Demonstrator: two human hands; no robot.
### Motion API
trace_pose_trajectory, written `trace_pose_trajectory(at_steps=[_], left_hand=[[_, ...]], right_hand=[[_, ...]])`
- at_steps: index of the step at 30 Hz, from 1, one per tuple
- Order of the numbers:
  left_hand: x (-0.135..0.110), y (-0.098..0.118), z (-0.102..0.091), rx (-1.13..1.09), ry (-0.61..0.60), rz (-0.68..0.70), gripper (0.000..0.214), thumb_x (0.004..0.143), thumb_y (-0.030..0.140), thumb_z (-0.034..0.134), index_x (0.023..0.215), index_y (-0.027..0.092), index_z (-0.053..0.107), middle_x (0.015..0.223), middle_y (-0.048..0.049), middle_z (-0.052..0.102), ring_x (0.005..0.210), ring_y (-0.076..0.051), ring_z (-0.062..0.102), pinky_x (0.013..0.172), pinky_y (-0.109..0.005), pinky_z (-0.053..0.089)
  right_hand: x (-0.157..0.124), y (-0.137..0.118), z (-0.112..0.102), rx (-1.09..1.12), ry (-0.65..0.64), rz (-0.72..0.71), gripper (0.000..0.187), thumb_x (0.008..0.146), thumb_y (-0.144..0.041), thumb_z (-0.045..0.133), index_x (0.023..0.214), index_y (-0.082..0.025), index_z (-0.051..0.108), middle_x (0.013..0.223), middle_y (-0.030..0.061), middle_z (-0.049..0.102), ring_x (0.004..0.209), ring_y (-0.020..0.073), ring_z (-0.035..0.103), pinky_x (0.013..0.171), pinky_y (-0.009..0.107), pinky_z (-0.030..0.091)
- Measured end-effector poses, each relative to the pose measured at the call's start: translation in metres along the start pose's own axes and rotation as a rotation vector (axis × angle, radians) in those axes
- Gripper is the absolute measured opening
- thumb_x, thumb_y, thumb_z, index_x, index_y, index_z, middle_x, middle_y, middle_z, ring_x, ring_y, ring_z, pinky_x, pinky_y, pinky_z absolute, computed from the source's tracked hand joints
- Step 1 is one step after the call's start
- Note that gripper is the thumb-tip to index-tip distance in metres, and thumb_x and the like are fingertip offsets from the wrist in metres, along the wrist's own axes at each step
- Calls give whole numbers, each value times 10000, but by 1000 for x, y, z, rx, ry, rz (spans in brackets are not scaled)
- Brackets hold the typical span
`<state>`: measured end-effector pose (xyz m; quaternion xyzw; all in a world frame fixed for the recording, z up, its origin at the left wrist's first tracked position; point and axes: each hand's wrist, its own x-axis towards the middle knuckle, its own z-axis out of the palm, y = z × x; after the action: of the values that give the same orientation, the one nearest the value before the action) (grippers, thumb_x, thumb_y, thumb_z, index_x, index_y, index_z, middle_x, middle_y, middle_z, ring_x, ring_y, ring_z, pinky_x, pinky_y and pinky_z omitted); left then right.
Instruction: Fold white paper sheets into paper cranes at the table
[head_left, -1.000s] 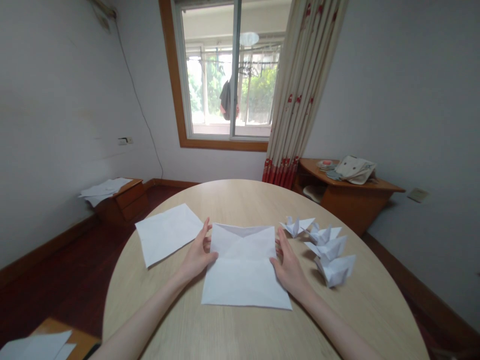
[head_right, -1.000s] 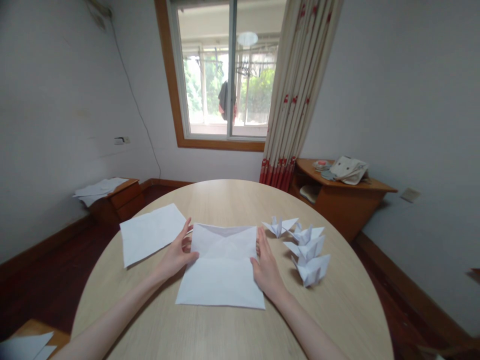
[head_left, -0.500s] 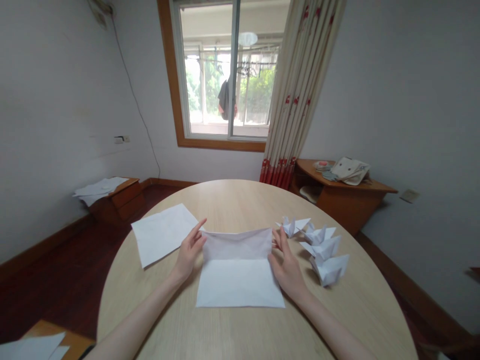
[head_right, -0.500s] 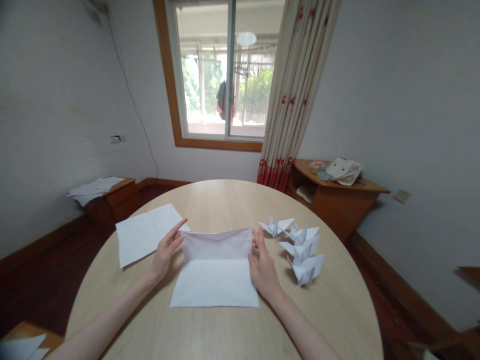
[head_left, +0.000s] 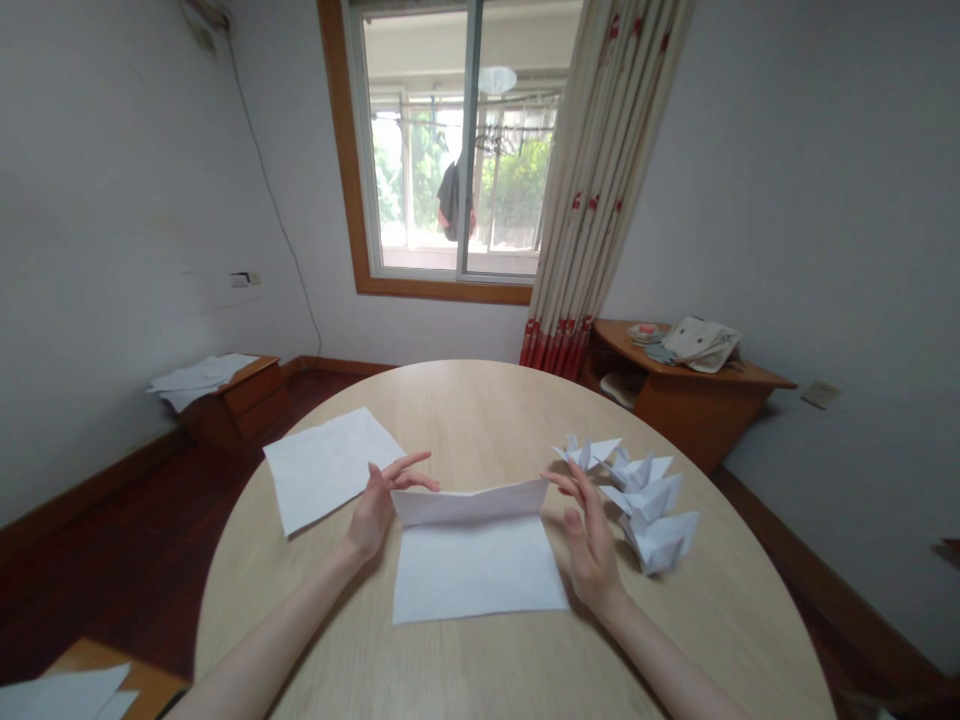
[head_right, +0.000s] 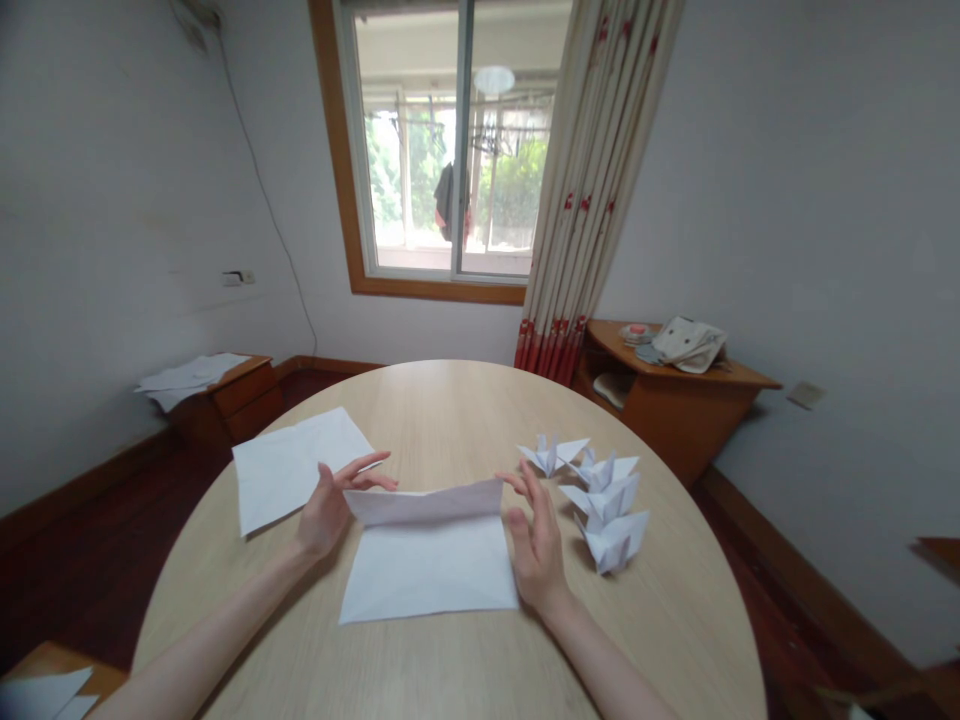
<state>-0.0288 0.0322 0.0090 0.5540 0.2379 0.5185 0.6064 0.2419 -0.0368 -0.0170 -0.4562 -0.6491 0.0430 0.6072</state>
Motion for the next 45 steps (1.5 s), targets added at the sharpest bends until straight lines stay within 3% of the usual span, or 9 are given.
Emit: trace_pose_trajectory(at_steps=[6,12,20,24,27,31,34,40,45], left_hand=[[0,2,0,-77,-98,-111,904,746,853,340,1165,112,642,897,-136,720,914,-327,627,815,-385,408],[1,-1,-2,-105,-218,-142,925,760,856,281,1162,113,656,1034,-167,707,1058,-351,585,956,-449,341],[1,-5,-4,-97,-299,-224,960,760,864,215,1190,123,647,1165,-180,658,1132,-372,543,993,-505,317],[-2,-5,-1,-25,-325,-226,926,798,832,187,1187,132,650,1257,-180,604,1201,-375,492,1001,-511,327],[-4,-2,2,146,-352,-173,795,824,789,290,1142,171,677,1343,-151,541,1244,-364,449,995,-498,354],[-7,6,8,378,-431,-148,539,832,635,531,1143,220,678,1376,-124,510,1281,-322,425,1022,-458,360],[-9,10,11,470,-492,-180,496,820,535,615,1203,221,643,1419,-122,463,1293,-297,426,1066,-449,331],[-10,5,12,681,-568,-175,523,790,398,674,1273,217,592,1414,-115,475,1304,-304,424,1103,-470,280],[-12,4,18,762,-603,-140,533,782,292,664,1301,224,565,1406,-98,489,1272,-296,468,1088,-454,315]], right_hand=[[1,-6,-1,114,31,-6,443,992,-477,292,1338,-233,422,1015,74,665,1010,245,596,989,490,360],[1,-9,-4,164,10,-44,433,996,-492,268,1226,-220,514,791,33,692,817,224,641,813,416,470],[1,-11,-7,170,-70,-65,439,994,-497,282,1150,-220,586,701,25,720,753,222,665,706,370,519],[2,-13,-6,227,-132,-12,501,973,-551,292,1059,-201,640,672,40,721,703,230,676,685,374,535],[4,-14,-7,260,-189,46,551,969,-566,280,933,-191,682,668,55,721,686,229,682,688,375,536],[8,-15,-8,217,-313,100,567,954,-586,301,913,-188,703,744,77,736,734,235,687,708,385,532],[9,-17,-7,143,-463,114,561,955,-573,311,936,-185,716,900,106,742,879,250,681,803,410,520],[4,-20,-1,-17,-708,74,433,945,-505,410,1165,-227,659,1196,108,670,1114,255,610,957,455,464],[-1,-22,3,-149,-840,59,421,935,-453,467,1270,-232,590,1339,107,569,1232,271,526,1036,508,391]])
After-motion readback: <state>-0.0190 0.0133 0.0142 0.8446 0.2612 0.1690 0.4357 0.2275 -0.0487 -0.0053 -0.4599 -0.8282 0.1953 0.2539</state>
